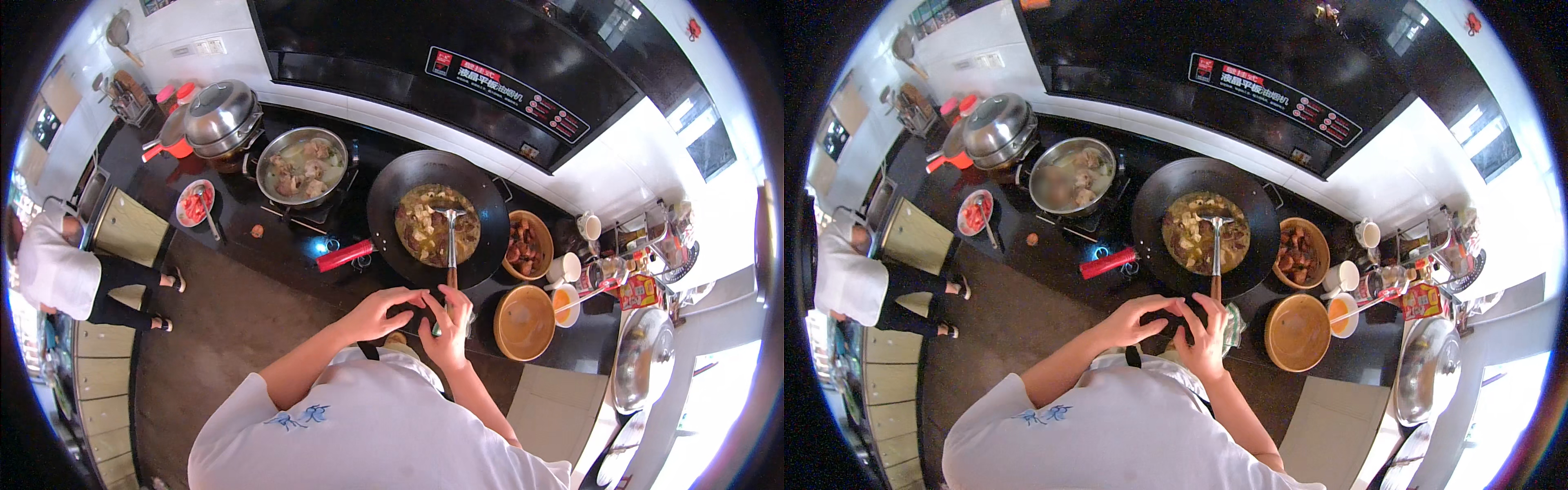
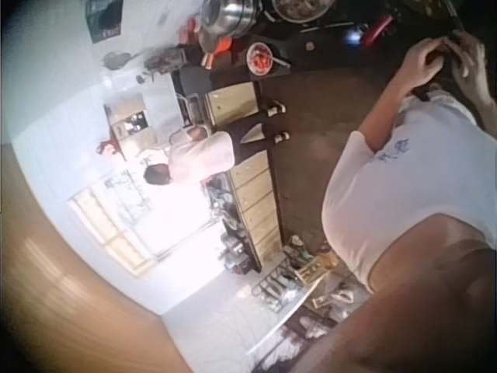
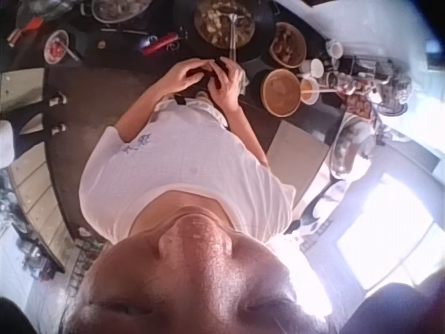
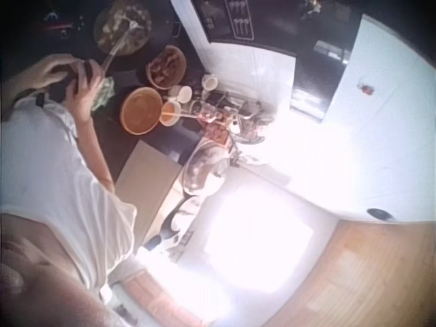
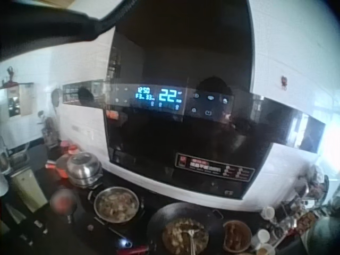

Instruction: The person stirs a mixture of meat and vegetables in a wok on a gas stove using a spatula. They occasionally pause to adjust their position or look around the kitchen. Finally, they transfer the cooked food from the wok into a large bowl.

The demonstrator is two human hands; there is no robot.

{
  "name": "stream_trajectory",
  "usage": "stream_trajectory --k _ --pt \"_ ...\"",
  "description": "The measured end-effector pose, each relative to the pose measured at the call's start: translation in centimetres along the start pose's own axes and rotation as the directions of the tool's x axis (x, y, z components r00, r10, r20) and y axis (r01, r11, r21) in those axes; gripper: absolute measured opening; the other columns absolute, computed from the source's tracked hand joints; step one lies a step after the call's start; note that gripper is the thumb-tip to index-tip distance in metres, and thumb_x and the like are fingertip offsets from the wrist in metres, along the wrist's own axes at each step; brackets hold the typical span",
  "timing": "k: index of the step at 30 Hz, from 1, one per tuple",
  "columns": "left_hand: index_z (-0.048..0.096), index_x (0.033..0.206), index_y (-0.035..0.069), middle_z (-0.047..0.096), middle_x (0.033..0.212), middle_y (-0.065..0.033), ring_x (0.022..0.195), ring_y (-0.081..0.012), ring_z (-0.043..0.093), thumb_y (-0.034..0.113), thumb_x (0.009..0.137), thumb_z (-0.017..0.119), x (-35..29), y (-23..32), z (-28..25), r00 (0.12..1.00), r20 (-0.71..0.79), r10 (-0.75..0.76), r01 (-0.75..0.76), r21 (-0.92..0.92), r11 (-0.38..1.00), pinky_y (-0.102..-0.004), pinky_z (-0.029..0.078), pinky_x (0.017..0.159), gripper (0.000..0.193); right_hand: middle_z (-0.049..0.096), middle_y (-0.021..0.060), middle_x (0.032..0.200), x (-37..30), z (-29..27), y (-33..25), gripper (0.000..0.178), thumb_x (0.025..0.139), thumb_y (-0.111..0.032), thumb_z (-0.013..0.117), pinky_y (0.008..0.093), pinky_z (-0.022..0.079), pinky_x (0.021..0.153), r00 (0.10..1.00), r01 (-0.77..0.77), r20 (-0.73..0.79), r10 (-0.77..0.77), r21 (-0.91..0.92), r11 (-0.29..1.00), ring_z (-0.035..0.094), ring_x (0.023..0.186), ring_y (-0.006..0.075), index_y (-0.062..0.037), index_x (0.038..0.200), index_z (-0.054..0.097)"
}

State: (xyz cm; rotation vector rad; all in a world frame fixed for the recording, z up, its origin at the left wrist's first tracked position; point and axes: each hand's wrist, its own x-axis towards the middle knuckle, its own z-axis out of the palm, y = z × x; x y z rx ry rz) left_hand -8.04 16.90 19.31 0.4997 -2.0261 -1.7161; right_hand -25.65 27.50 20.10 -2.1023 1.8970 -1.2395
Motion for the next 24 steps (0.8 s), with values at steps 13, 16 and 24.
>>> stream_trajectory --k 13,16,24 --pt "0.034 0.153 0.007 0.045 0.149 -0.0143 0.134 -0.0286 0.049 0.029 0.101 0.059 -0.6 -1.3 0.6 0.980 0.140 -0.142 0.198 -0.768 0.609 -0.0453 0.040 0.111 0.061 0.039 0.0173 0.151 -0.6 -0.2 -0.6 0.056 0.071 -0.007 0.069 0.0560 0.032 0.109 0.997 -0.012 0.079 0.016 -0.050 0.999 0.035 0.133 0.0440 -0.0083 0.127 0.065" --pt "0.030 0.155 0.012 0.047 0.149 -0.0142 0.136 -0.0288 0.047 0.037 0.101 0.058 -0.3 -1.0 0.0 0.967 0.184 -0.175 0.245 -0.860 0.448 -0.0471 0.039 0.112 0.066 0.041 0.0186 0.150 -0.5 -0.7 -1.0 0.070 0.075 -0.014 0.069 0.0566 0.031 0.110 1.000 0.002 0.018 -0.001 -0.073 0.997 0.034 0.136 0.0448 -0.0064 0.142 0.050" --pt "0.036 0.153 0.007 0.042 0.154 -0.0086 0.139 -0.0248 0.041 0.082 0.090 0.032 -0.4 -0.5 -1.4 0.911 0.371 -0.182 0.401 -0.901 0.168 -0.0484 0.031 0.117 0.098 0.047 0.0112 0.149 0.0 -0.7 -0.9 0.068 0.083 -0.024 0.068 0.0545 0.026 0.112 0.986 0.029 0.162 -0.035 0.037 0.999 0.034 0.138 0.0420 -0.0063 0.145 0.047"
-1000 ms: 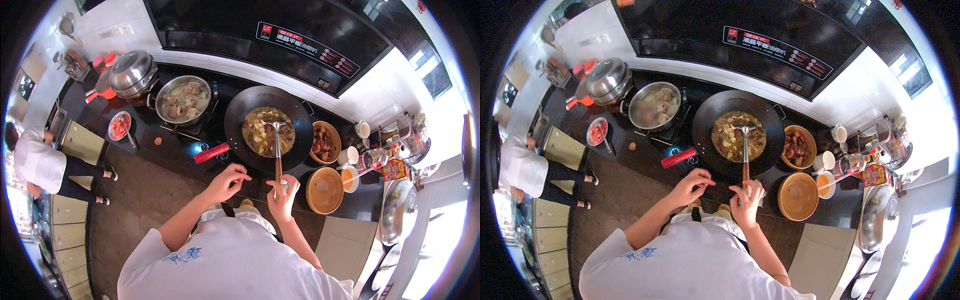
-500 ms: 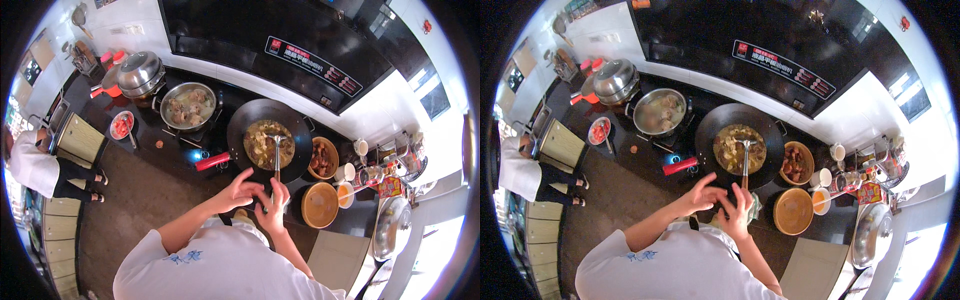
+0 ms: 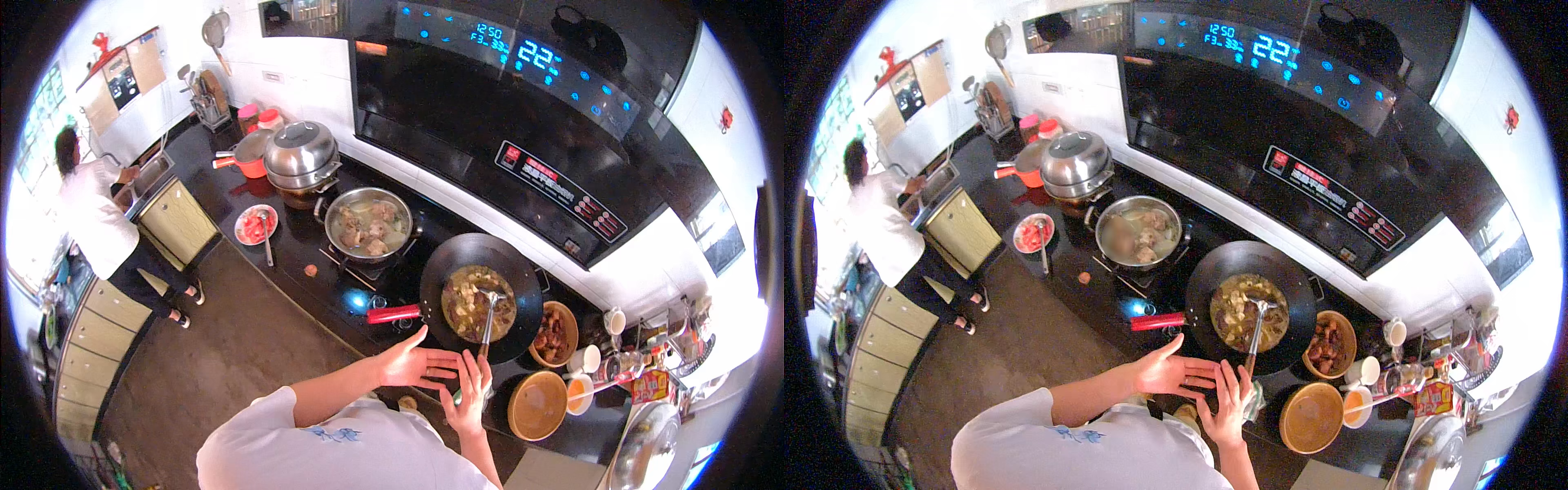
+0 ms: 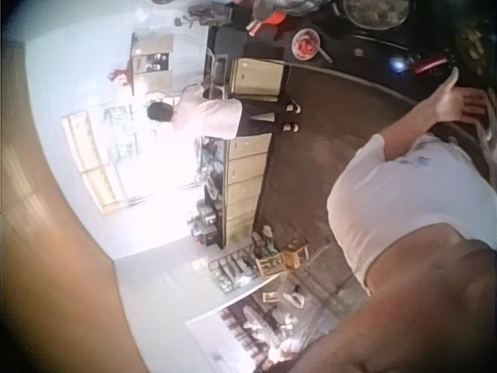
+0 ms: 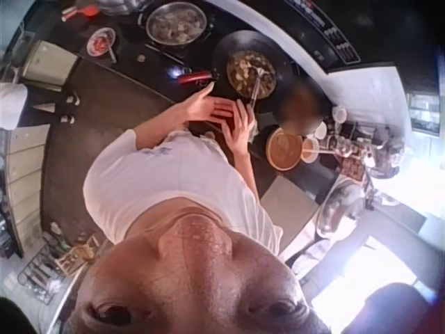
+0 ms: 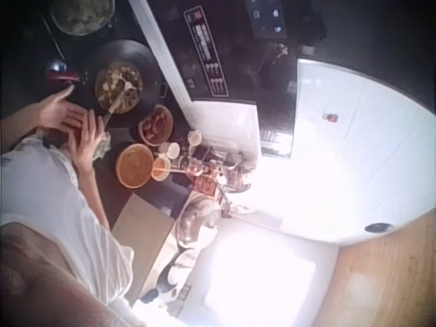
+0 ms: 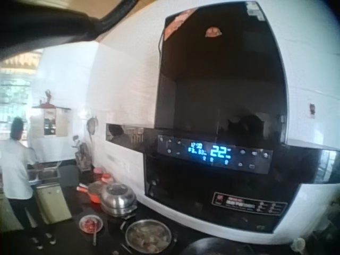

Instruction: The person stirs a mixture of meat and vegetables in a wok on a gas stove using a spatula. They occasionally pause to adjust their position or look around the kitchen. Finally, they transfer the cooked food from the wok into a large bowl.

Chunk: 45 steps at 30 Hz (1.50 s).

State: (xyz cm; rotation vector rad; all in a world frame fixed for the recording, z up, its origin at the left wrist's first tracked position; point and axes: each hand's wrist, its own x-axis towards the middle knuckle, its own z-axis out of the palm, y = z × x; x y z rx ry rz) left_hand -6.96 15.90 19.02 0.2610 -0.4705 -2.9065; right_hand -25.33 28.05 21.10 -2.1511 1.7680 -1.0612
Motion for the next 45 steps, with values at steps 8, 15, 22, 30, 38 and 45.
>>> stream_trajectory --k 8,15,22,30,38,45 --pt "0.031 0.155 0.009 0.050 0.145 -0.0076 0.133 -0.0239 0.049 0.073 0.097 0.031 0.2 -1.4 -2.7 0.971 -0.228 0.072 -0.029 0.185 0.982 -0.0450 0.036 0.113 0.086 0.062 0.0128 0.133 1.0 0.9 -0.2 0.076 0.091 -0.028 0.064 0.0489 0.025 0.112 0.988 -0.109 0.118 0.098 0.090 0.990 0.046 0.131 0.0322 -0.0011 0.153 0.030" --pt "0.008 0.162 0.016 0.058 0.128 -0.0081 0.119 -0.0189 0.054 0.056 0.104 0.039 -0.4 -2.1 -1.2 0.919 0.043 0.392 -0.217 0.886 0.410 -0.0356 0.040 0.107 0.077 0.050 0.0154 0.145 0.4 2.0 0.9 0.074 0.105 -0.052 0.040 0.0438 0.034 0.111 0.938 -0.334 0.297 0.180 0.626 0.705 0.048 0.129 0.0287 -0.0047 0.159 0.022" --pt "0.069 0.120 0.006 0.069 0.111 -0.0062 0.106 -0.0153 0.060 0.045 0.104 0.051 -1.4 -0.2 -0.6 0.890 -0.059 0.453 -0.156 0.893 0.422 -0.0309 0.045 0.095 0.046 0.056 0.0127 0.133 0.9 1.4 0.3 0.066 0.100 -0.062 0.043 0.0474 0.035 0.108 0.956 -0.255 0.024 0.293 0.563 0.786 0.046 0.130 0.0302 -0.0031 0.104 0.073" --pt "0.070 0.118 0.007 0.071 0.103 -0.0065 0.094 -0.0174 0.063 0.035 0.096 0.067 -0.1 -0.6 -2.2 0.949 -0.263 0.173 0.209 0.937 0.280 -0.0336 0.050 0.088 0.036 0.062 0.0117 0.117 2.7 1.2 -0.8 0.033 0.078 -0.023 0.083 0.0449 0.043 0.098 0.980 -0.200 0.078 0.185 0.303 0.932 0.055 0.114 0.0307 -0.0050 0.102 0.070" --pt "0.023 0.159 0.028 0.038 0.152 -0.0036 0.120 -0.0209 0.058 0.005 0.091 0.070 -1.2 -1.6 -0.6 0.856 0.054 0.515 -0.219 0.939 0.265 -0.0416 0.046 0.104 0.086 0.039 0.0176 0.154 1.7 1.9 -0.8 0.095 0.083 0.002 0.072 0.0440 0.039 0.110 0.967 -0.246 0.165 0.192 0.429 0.869 0.040 0.140 0.0316 -0.0078 0.159 0.016" --pt "0.067 0.127 0.007 0.060 0.123 -0.0076 0.113 -0.0189 0.059 0.010 0.098 0.063 -0.7 -1.6 -2.5 0.846 0.061 0.530 -0.255 0.918 0.303 -0.0326 0.047 0.098 0.030 0.061 0.0140 0.129 0.8 1.0 0.3 0.078 0.094 -0.009 0.064 0.0392 0.036 0.112 0.958 -0.284 0.125 0.259 0.563 0.776 0.055 0.124 0.0274 -0.0052 0.159 0.019"
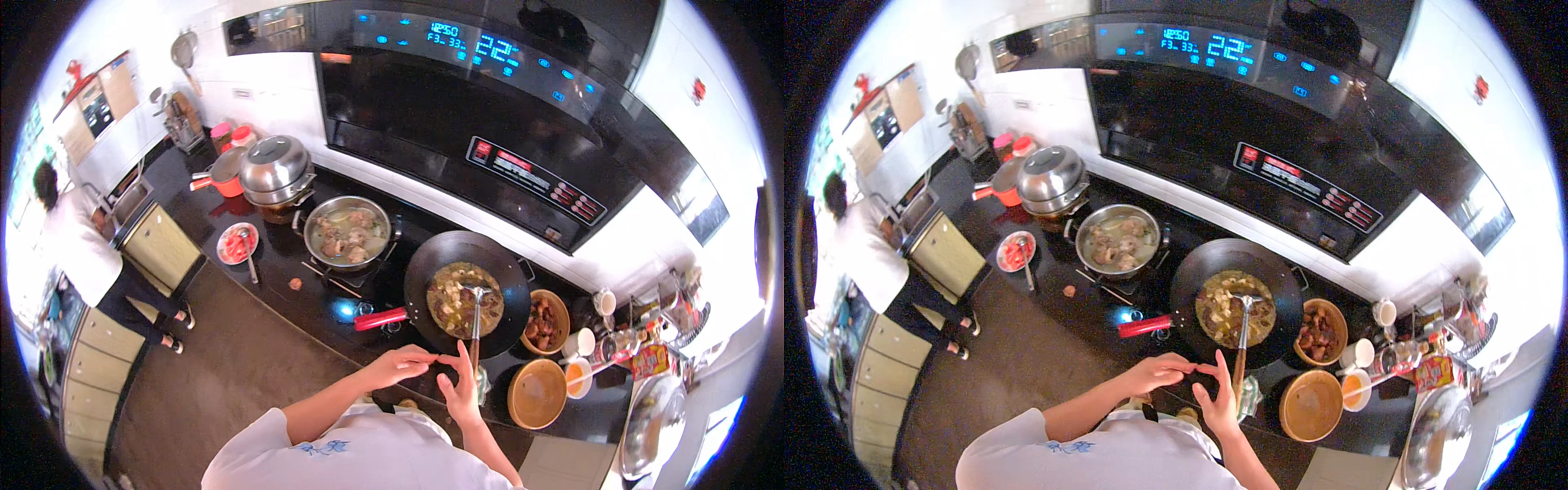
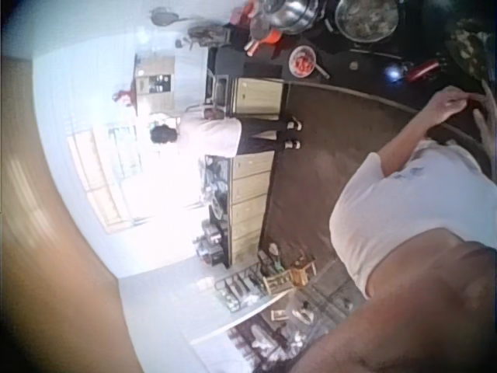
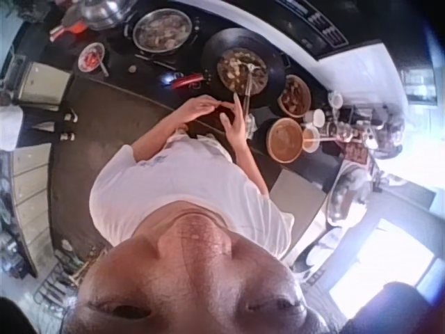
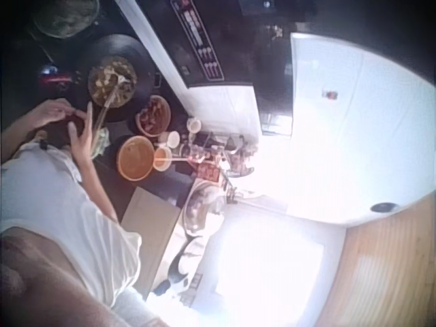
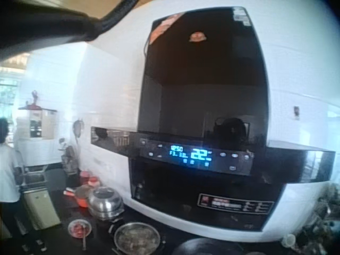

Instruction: The person stirs a mixture of meat and vegetables in a wok on a gas stove using a spatula. They occasionally pause to adjust their position or look around the kitchen. Finally, they transfer the cooked food from the wok into a large bowl.

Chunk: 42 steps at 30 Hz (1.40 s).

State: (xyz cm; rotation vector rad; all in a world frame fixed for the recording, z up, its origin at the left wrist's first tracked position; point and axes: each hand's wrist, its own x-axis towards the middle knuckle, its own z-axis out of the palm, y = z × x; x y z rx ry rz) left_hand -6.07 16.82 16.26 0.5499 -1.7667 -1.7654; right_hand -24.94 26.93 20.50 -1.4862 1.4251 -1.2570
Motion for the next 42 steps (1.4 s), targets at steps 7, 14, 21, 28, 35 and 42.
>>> stream_trajectory --k 7,14,21,28,35,42 --pt "0.073 0.086 0.006 0.065 0.108 -0.0087 0.102 -0.0213 0.062 0.017 0.086 0.076 0.1 0.9 -0.1 0.996 -0.068 -0.054 0.069 0.240 0.968 -0.0335 0.049 0.088 0.011 0.060 0.0098 0.102 -0.2 0.8 0.3 0.040 0.102 -0.036 0.053 0.0420 0.039 0.096 0.989 0.118 0.081 -0.120 0.029 0.993 0.053 0.102 0.0285 -0.0047 0.090 0.075" --pt "0.063 0.130 0.004 0.054 0.134 -0.0115 0.122 -0.0259 0.056 0.008 0.091 0.069 1.2 4.8 1.3 0.964 0.085 0.251 -0.264 0.402 0.877 -0.0367 0.045 0.103 0.040 0.060 0.0026 0.080 -0.5 0.1 0.5 0.030 0.101 -0.026 0.062 0.0270 0.047 0.071 0.930 -0.350 -0.034 0.366 0.226 0.909 0.058 0.081 0.0108 0.0005 0.088 0.065" --pt "0.062 0.127 -0.003 0.062 0.130 -0.0143 0.127 -0.0264 0.054 0.060 0.100 0.043 0.2 1.9 0.9 0.932 0.238 -0.275 0.357 -0.454 0.817 -0.0428 0.042 0.107 0.071 0.061 0.0069 0.130 0.2 -0.7 -2.0 0.066 0.085 -0.008 0.076 0.0387 0.045 0.101 0.944 0.110 -0.299 -0.139 -0.114 0.987 0.057 0.118 0.0238 -0.0075 0.143 0.045" --pt "0.056 0.132 0.002 0.064 0.122 -0.0102 0.114 -0.0198 0.059 0.055 0.100 0.052 1.4 1.5 0.9 0.936 0.158 -0.313 0.347 -0.292 0.891 -0.0374 0.045 0.100 0.062 0.071 0.0035 0.113 -0.6 -0.3 -2.9 0.070 0.086 -0.009 0.072 0.0414 0.036 0.107 0.953 0.209 -0.179 -0.243 -0.192 0.959 0.058 0.120 0.0228 -0.0047 0.148 0.040" --pt "0.031 0.151 0.002 0.061 0.130 -0.0171 0.115 -0.0204 0.060 0.012 0.090 0.074 2.6 4.6 2.8 0.968 0.236 -0.091 0.093 0.004 0.996 -0.0338 0.043 0.102 0.076 0.069 0.0062 0.085 -1.6 -0.3 -1.4 0.065 0.093 -0.015 0.071 0.0279 0.054 0.079 0.922 -0.163 -0.285 0.264 0.332 0.929 0.067 0.079 0.0129 -0.0032 0.147 0.035" --pt "0.034 0.144 -0.001 0.069 0.109 -0.0139 0.106 -0.0164 0.063 0.050 0.094 0.065 2.6 3.1 3.4 0.988 0.046 -0.144 0.151 -0.256 0.955 -0.0300 0.047 0.091 0.078 0.051 0.0125 0.129 -1.4 -1.1 -3.2 0.042 0.078 -0.005 0.074 0.0427 0.037 0.106 0.929 0.198 -0.254 -0.269 -0.273 0.941 0.044 0.123 0.0333 -0.0151 0.119 0.069"
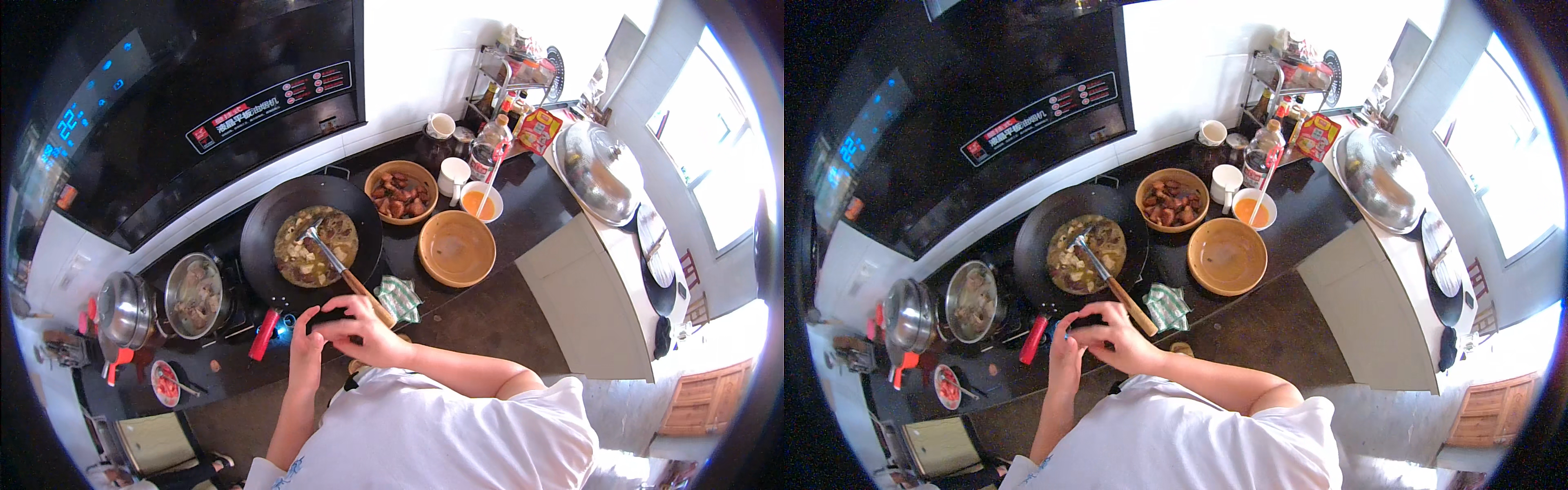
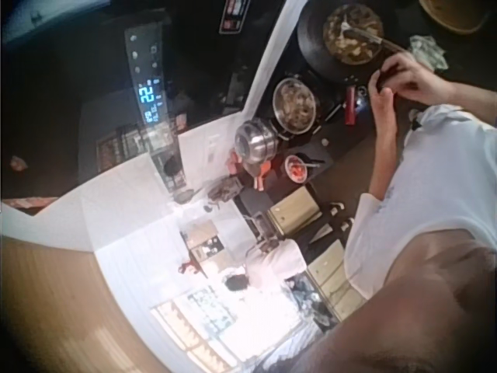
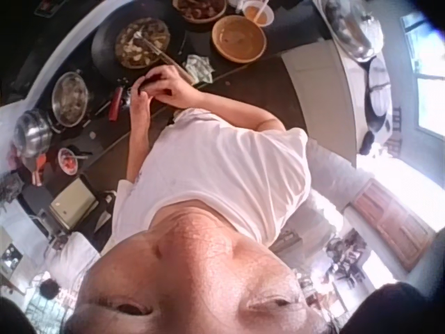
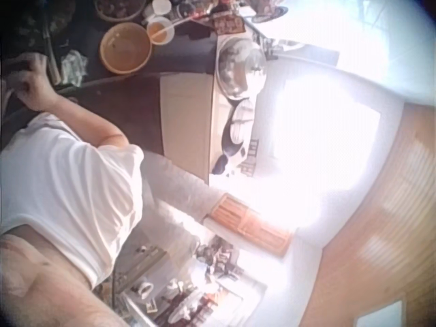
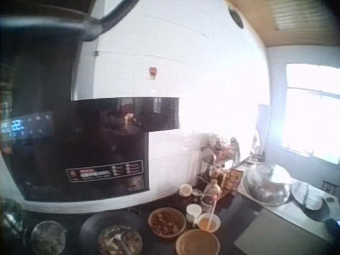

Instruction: The person stirs a mixture of meat and vegetables in a wok on a gas stove using a spatula. They occasionally pause to adjust their position or look around the kitchen. Finally, they transfer the cooked food from the wok into a large bowl.

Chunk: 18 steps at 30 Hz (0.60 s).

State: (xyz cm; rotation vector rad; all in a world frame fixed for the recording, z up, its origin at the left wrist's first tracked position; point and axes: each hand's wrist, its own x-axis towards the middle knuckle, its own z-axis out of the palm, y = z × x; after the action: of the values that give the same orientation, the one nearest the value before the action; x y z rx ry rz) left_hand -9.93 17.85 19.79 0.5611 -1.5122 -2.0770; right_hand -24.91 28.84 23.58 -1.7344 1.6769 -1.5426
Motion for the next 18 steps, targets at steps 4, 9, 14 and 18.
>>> stream_trajectory --k 4,9,14,18 --pt "0.035 0.146 0.005 0.062 0.090 -0.0038 0.088 -0.0105 0.060 0.021 0.093 0.073 -0.3 0.8 0.2 0.998 -0.057 -0.041 0.045 0.065 0.997 -0.0264 0.046 0.083 0.067 0.057 0.0115 0.120 -0.3 -0.4 -0.1 0.017 0.084 -0.020 0.073 0.0438 0.039 0.099 0.994 -0.109 0.029 0.107 0.090 0.990 0.048 0.117 0.0314 -0.0076 0.095 0.073" --pt "0.072 0.098 -0.001 0.051 0.095 -0.0004 0.088 -0.0120 0.051 0.013 0.088 0.076 -0.2 0.5 1.0 0.965 0.140 0.223 -0.263 0.459 0.849 -0.0260 0.042 0.074 0.018 0.065 0.0119 0.097 -1.3 0.2 2.3 0.021 0.089 -0.023 0.075 0.0372 0.048 0.086 0.905 -0.411 -0.023 0.425 0.216 0.886 0.061 0.097 0.0265 -0.0023 0.092 0.071" --pt "0.072 0.109 0.000 0.055 0.102 -0.0028 0.093 -0.0139 0.054 0.043 0.099 0.062 -0.9 -0.3 0.1 0.995 0.090 0.029 -0.047 0.208 0.977 -0.0305 0.044 0.084 0.045 0.067 0.0075 0.101 -0.4 0.4 1.6 0.047 0.086 -0.011 0.076 0.0348 0.045 0.095 0.988 -0.097 -0.106 0.112 0.136 0.986 0.058 0.111 0.0251 -0.0051 0.129 0.057" --pt "0.059 0.131 0.004 0.054 0.120 -0.0055 0.101 -0.0157 0.056 0.025 0.091 0.073 -1.1 -0.9 -0.6 0.999 -0.013 -0.041 0.042 0.173 0.984 -0.0332 0.046 0.091 0.047 0.069 0.0057 0.105 -0.1 -0.4 -1.1 0.055 0.090 -0.005 0.070 0.0401 0.039 0.107 0.993 -0.102 0.079 0.092 0.140 0.985 0.057 0.117 0.0241 -0.0039 0.140 0.048"
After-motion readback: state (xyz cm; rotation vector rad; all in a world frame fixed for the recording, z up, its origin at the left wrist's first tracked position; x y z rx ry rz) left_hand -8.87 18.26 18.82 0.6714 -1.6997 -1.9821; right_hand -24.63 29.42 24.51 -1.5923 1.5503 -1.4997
